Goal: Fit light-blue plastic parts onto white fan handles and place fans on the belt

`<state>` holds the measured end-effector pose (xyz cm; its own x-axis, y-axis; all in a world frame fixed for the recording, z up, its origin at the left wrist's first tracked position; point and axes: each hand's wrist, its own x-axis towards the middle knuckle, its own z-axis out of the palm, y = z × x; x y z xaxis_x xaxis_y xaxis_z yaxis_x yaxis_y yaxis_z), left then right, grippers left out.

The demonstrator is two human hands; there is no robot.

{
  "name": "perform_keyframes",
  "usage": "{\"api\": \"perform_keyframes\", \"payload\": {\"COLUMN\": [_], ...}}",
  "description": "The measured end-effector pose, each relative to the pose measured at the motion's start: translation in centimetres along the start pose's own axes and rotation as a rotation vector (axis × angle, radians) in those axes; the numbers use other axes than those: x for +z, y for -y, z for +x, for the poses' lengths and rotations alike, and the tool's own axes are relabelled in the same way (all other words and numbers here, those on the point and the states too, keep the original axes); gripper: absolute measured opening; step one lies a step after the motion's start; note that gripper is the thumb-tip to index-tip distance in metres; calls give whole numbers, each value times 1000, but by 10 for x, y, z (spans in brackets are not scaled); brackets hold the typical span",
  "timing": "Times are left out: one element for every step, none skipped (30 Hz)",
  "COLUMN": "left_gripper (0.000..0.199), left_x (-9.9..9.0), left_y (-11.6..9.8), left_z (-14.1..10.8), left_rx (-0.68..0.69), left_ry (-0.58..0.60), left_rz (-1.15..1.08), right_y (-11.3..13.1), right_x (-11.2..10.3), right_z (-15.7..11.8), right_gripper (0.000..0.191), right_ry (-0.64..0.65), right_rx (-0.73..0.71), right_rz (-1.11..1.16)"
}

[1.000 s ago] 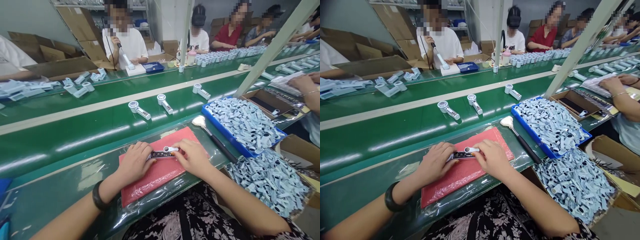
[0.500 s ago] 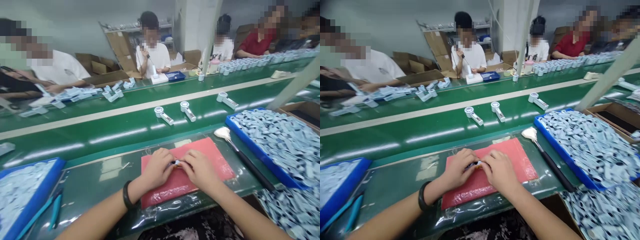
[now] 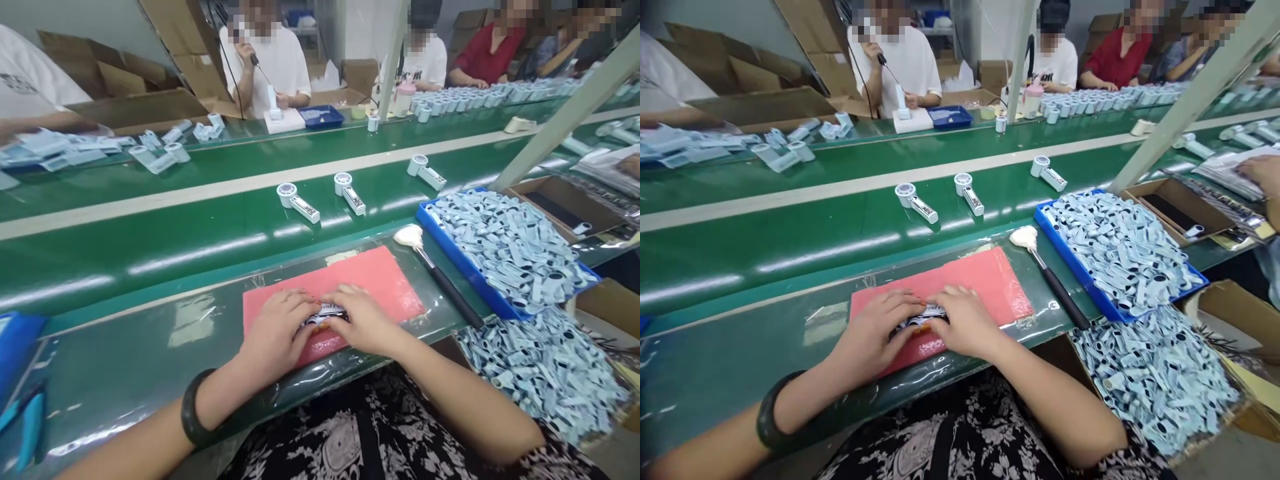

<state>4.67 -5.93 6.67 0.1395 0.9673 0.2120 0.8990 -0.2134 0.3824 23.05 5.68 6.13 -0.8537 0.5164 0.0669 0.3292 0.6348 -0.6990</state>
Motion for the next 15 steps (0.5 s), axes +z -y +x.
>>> {"api": "perform_keyframes", "payload": {"left_gripper": [21,20,20,20,21,21,22,23,23,23,23,23,23,22,22], "left_x": [3,4,5,5,4,3,2,0,-1,-2,-3,-4,-5,-6,-8], "left_y": [-2,-3,-4,-5,-4,-4,-3,-1,0,1,2,3,3,3,2], "left_z": [-1,-2,-2,-2,-2,0,1,3,5,7,9,11,13,14,15], "left_rx": [12,28,47,65,81,93,98,95,84,66,45,22,0,-18,-31], "left_ry": [-33,-62,-79,-82,-75,-62,-42,-24,-7,12,30,50,67,83,97], "left_rz": [24,46,64,76,81,80,76,71,65,58,46,31,16,2,-9], "right_y": [1,0,0,-1,-3,-4,-5,-5,-6,-6,-7,-7,-7,-7,-7], "right_x": [1,2,4,5,7,8,9,9,10,11,11,11,11,10,9], "right_z": [-1,-2,-3,-5,-6,-7,-8,-8,-7,-6,-4,-2,-1,0,1], "right_gripper": [31,31,31,32,32,33,34,34,33,32,30,28,27,27,28], "right_ry": [-10,-20,-26,-29,-31,-29,-26,-25,-27,-31,-34,-37,-37,-32,-26], "right_rx": [1,-3,-14,-27,-41,-54,-63,-68,-69,-69,-66,-59,-47,-35,-23], "right_rz": [-14,-26,-34,-39,-42,-45,-47,-53,-62,-72,-77,-79,-74,-65,-51]}}
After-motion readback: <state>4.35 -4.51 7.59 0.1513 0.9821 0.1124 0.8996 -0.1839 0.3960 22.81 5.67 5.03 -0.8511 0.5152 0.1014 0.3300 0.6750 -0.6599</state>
